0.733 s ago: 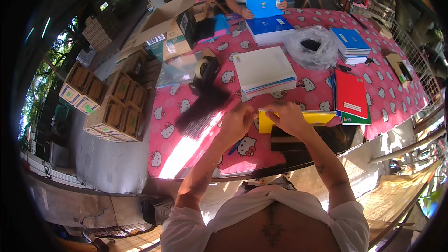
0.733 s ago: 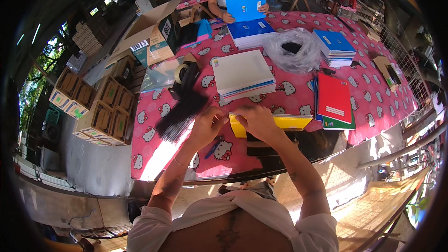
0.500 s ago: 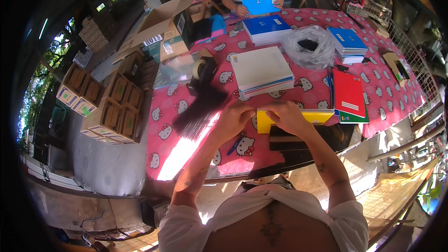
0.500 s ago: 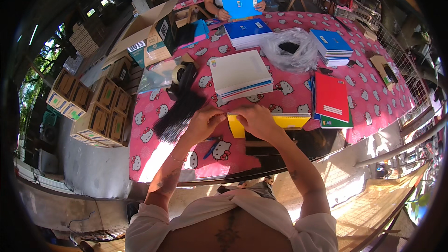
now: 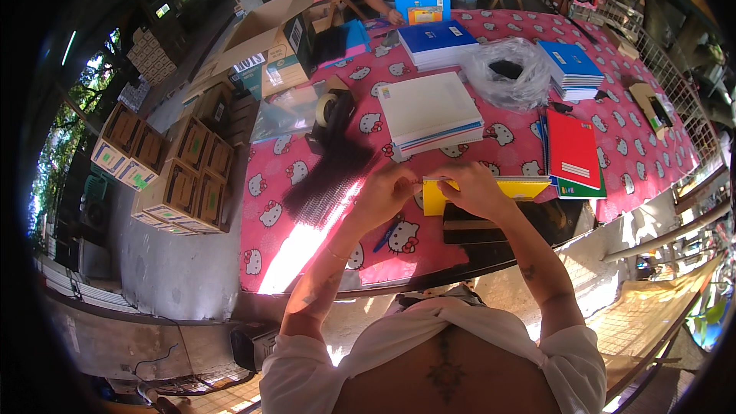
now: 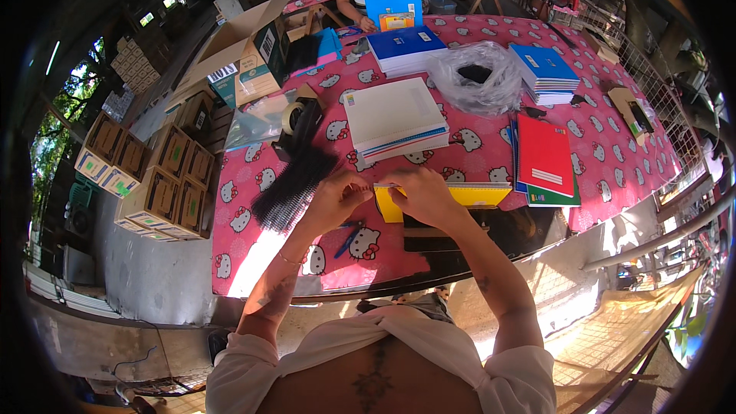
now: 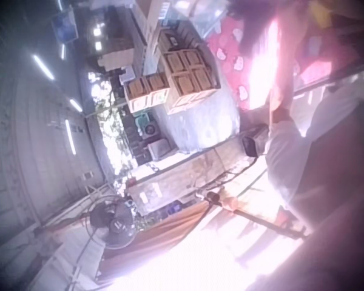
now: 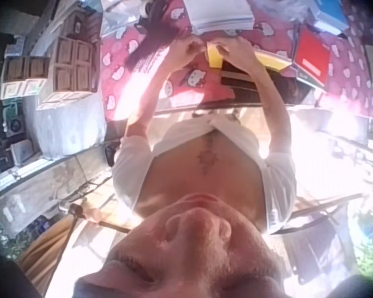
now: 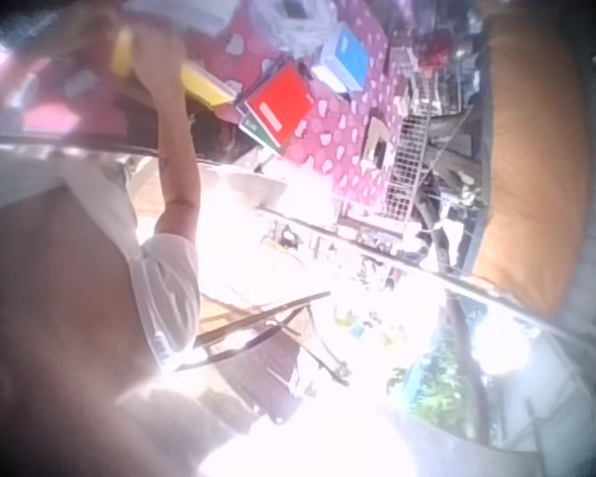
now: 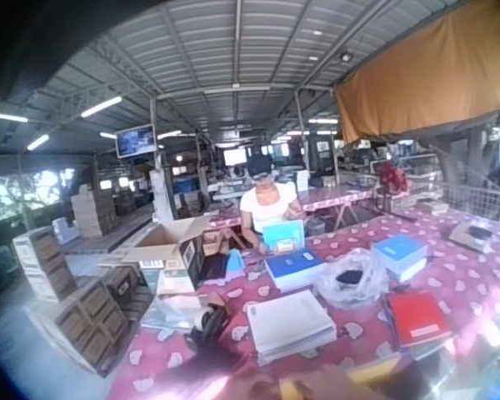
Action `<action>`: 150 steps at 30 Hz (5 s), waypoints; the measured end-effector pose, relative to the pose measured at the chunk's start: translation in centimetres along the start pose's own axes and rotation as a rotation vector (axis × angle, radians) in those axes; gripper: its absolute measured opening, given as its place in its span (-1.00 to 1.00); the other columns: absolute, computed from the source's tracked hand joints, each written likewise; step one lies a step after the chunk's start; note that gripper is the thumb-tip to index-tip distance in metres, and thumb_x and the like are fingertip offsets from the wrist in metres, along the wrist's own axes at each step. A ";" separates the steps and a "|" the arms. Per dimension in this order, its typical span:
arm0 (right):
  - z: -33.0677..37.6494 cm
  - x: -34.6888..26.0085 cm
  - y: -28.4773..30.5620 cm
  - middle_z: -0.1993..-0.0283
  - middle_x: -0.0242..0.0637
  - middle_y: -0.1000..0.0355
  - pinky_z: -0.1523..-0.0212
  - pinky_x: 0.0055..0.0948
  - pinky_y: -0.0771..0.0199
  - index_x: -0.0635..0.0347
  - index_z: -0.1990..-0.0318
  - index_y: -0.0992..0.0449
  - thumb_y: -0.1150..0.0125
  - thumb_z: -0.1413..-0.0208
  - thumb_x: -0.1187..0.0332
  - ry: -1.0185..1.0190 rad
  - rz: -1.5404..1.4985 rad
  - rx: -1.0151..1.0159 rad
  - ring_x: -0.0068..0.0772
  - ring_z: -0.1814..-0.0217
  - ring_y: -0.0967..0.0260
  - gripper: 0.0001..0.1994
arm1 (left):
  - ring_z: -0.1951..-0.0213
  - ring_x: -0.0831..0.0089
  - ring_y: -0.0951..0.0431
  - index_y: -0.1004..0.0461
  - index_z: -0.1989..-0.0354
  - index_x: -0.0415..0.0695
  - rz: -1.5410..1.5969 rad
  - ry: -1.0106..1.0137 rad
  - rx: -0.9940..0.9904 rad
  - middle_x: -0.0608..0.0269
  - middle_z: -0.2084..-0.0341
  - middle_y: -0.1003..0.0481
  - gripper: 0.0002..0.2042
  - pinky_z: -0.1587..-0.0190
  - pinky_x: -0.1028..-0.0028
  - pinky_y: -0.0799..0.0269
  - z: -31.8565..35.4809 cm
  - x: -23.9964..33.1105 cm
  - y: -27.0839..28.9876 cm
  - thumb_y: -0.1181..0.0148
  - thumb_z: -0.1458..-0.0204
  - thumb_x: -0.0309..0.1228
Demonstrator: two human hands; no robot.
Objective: The person organizes spiral notebooks on a table, aligning the pages and ensuring the plastic covers are flat before stacking them by color.
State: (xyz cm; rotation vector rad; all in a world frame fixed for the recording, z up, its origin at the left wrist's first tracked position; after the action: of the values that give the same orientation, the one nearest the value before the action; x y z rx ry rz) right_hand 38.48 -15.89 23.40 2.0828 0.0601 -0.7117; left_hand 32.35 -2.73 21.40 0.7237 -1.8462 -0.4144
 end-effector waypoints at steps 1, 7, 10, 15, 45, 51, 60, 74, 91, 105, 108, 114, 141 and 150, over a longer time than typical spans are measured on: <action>0.0 -0.1 0.0 0.31 -0.26 -0.60 0.25 -0.17 -0.57 0.04 0.18 -0.61 -0.28 0.00 0.41 0.007 -0.005 -0.004 -0.11 0.27 -0.58 -0.81 | 0.45 0.39 -0.56 -0.56 0.27 -0.26 0.047 -0.016 0.014 0.15 0.43 -0.53 -0.87 0.38 0.42 -0.47 -0.1 0.0 0.2 -0.36 -0.06 -0.50; 0.2 -0.2 0.2 0.32 -0.28 -0.60 0.27 -0.16 -0.57 0.04 0.22 -0.59 -0.29 0.00 0.40 -0.024 -0.047 0.004 -0.11 0.29 -0.57 -0.84 | 0.46 0.41 -0.54 -0.55 0.27 -0.27 -0.020 0.018 0.032 0.17 0.41 -0.49 -0.87 0.37 0.43 -0.47 0.6 1.2 0.2 -0.35 -0.06 -0.50; 0.3 0.1 0.0 0.31 -0.28 -0.60 0.28 -0.15 -0.57 0.02 0.21 -0.59 -0.29 -0.02 0.38 -0.074 0.007 -0.049 -0.11 0.28 -0.58 -0.85 | 0.45 0.41 -0.53 -0.58 0.23 -0.27 0.067 0.044 0.038 0.18 0.41 -0.47 -0.86 0.36 0.44 -0.46 0.4 0.3 0.3 -0.35 -0.06 -0.51; 0.8 0.3 -0.2 0.30 -0.28 -0.60 0.28 -0.13 -0.56 -0.02 0.18 -0.60 -0.29 -0.06 0.33 -0.045 0.027 -0.038 -0.09 0.27 -0.58 -0.84 | 0.45 0.45 -0.50 -0.60 0.19 -0.23 -0.061 -0.033 0.063 0.21 0.42 -0.45 -0.83 0.36 0.47 -0.44 0.9 2.5 0.2 -0.37 -0.04 -0.54; 6.7 -4.5 -1.8 0.19 -0.45 -0.54 0.13 -0.28 -0.49 -0.02 0.22 -0.61 -0.37 0.11 0.45 0.099 0.164 0.164 -0.32 0.13 -0.53 -0.76 | 0.41 0.34 -0.51 -0.59 0.19 -0.20 -0.184 -0.160 0.300 0.21 0.36 -0.45 -0.77 0.38 0.39 -0.45 9.4 3.6 -1.9 -0.42 0.05 -0.58; -0.8 1.3 -1.0 0.25 -0.30 -0.60 0.18 -0.25 -0.55 0.00 0.19 -0.65 -0.29 0.00 0.43 -0.093 -0.056 -0.052 -0.18 0.22 -0.57 -0.81 | 0.42 0.29 -0.58 -0.62 0.21 -0.16 -0.275 -0.177 0.241 0.16 0.38 -0.55 -0.82 0.39 0.32 -0.50 1.5 3.5 0.5 -0.39 0.02 -0.50; -4.4 5.6 -3.8 0.21 -0.18 -0.62 0.16 -0.43 -0.50 0.27 0.09 -0.65 -0.28 -0.14 0.40 -0.098 -0.274 -0.292 -0.40 0.21 -0.55 -0.78 | 0.50 0.45 -0.60 -0.64 0.23 -0.27 -0.101 0.039 -0.051 0.09 0.48 -0.62 -0.84 0.38 0.46 -0.50 -3.2 -2.2 -0.2 -0.32 -0.10 -0.43; -4.9 8.6 -5.5 0.28 -0.15 -0.63 0.21 -0.42 -0.45 0.30 0.09 -0.67 -0.34 -0.10 0.38 -0.241 -0.455 -0.374 -0.44 0.27 -0.52 -0.75 | 0.40 0.60 -0.55 -0.61 0.12 -0.36 0.145 0.170 -0.121 0.28 0.44 -0.61 -0.71 0.32 0.55 -0.50 -3.7 -4.4 -1.6 -0.25 -0.22 -0.32; -4.5 7.4 -4.8 0.24 -0.16 -0.62 0.17 -0.40 -0.46 0.34 0.05 -0.62 -0.25 -0.14 0.42 -0.182 -0.339 -0.369 -0.43 0.22 -0.52 -0.74 | 0.41 0.42 -0.69 -0.63 0.26 -0.29 -0.069 0.183 0.127 0.03 0.44 -0.66 -0.82 0.33 0.46 -0.54 -2.3 -2.2 -0.7 -0.31 -0.10 -0.40; -3.8 4.4 -2.8 0.23 -0.10 -0.61 0.17 -0.36 -0.48 0.31 0.12 -0.63 -0.29 -0.08 0.47 -0.130 -0.350 -0.240 -0.28 0.21 -0.56 -0.78 | 0.40 0.27 -0.63 -0.57 0.18 -0.22 -0.111 -0.024 -0.063 0.08 0.42 -0.60 -0.78 0.31 0.31 -0.51 -3.5 -1.2 -0.3 -0.33 -0.09 -0.35; -3.8 5.4 -2.7 0.28 -0.09 -0.60 0.23 -0.36 -0.48 0.33 0.17 -0.64 -0.31 -0.06 0.46 -0.123 -0.234 -0.243 -0.25 0.26 -0.55 -0.81 | 0.42 0.31 -0.59 -0.54 0.09 -0.21 -0.157 -0.058 -0.143 0.08 0.39 -0.58 -0.74 0.32 0.34 -0.49 -3.8 -1.9 -1.3 -0.34 -0.08 -0.39; -3.5 5.5 -2.2 0.35 -0.05 -0.58 0.27 -0.34 -0.48 0.36 0.24 -0.65 -0.34 -0.01 0.45 -0.039 -0.268 -0.221 -0.25 0.32 -0.55 -0.82 | 0.39 0.32 -0.61 -0.57 0.09 -0.20 -0.085 -0.138 -0.062 0.08 0.38 -0.59 -0.77 0.31 0.38 -0.48 -4.2 1.2 -1.1 -0.29 -0.13 -0.38; -1.3 4.1 -0.9 0.25 -0.24 -0.62 0.10 -0.16 -0.55 0.00 0.13 -0.68 -0.34 -0.10 0.26 -0.190 -0.047 -0.190 -0.15 0.17 -0.59 -0.81 | 0.45 0.32 -0.57 -0.54 0.14 -0.18 -0.143 -0.173 -0.088 0.14 0.42 -0.51 -0.80 0.36 0.37 -0.46 -3.0 2.1 -1.2 -0.33 -0.09 -0.41; 0.1 3.8 -0.4 0.19 -0.25 -0.62 0.06 -0.10 -0.55 -0.01 0.09 -0.65 -0.33 -0.11 0.22 -0.128 -0.013 -0.151 -0.09 0.12 -0.58 -0.77 | 0.41 0.24 -0.56 -0.52 0.05 -0.14 -0.191 -0.173 -0.079 0.08 0.35 -0.48 -0.77 0.33 0.33 -0.46 -2.8 2.6 -1.7 -0.27 -0.15 -0.37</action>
State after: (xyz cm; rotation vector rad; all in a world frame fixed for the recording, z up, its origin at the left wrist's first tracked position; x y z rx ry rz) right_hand 41.50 -16.56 21.14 1.8911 0.0541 -0.8218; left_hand 34.79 -5.57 23.27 0.8348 -1.9166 -0.6881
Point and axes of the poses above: each hand's wrist, its own z-axis away from the middle knuckle, its own y-axis out of the back of the hand, x = y × z, the point moved 10 cm from there along -z, towards the middle knuckle
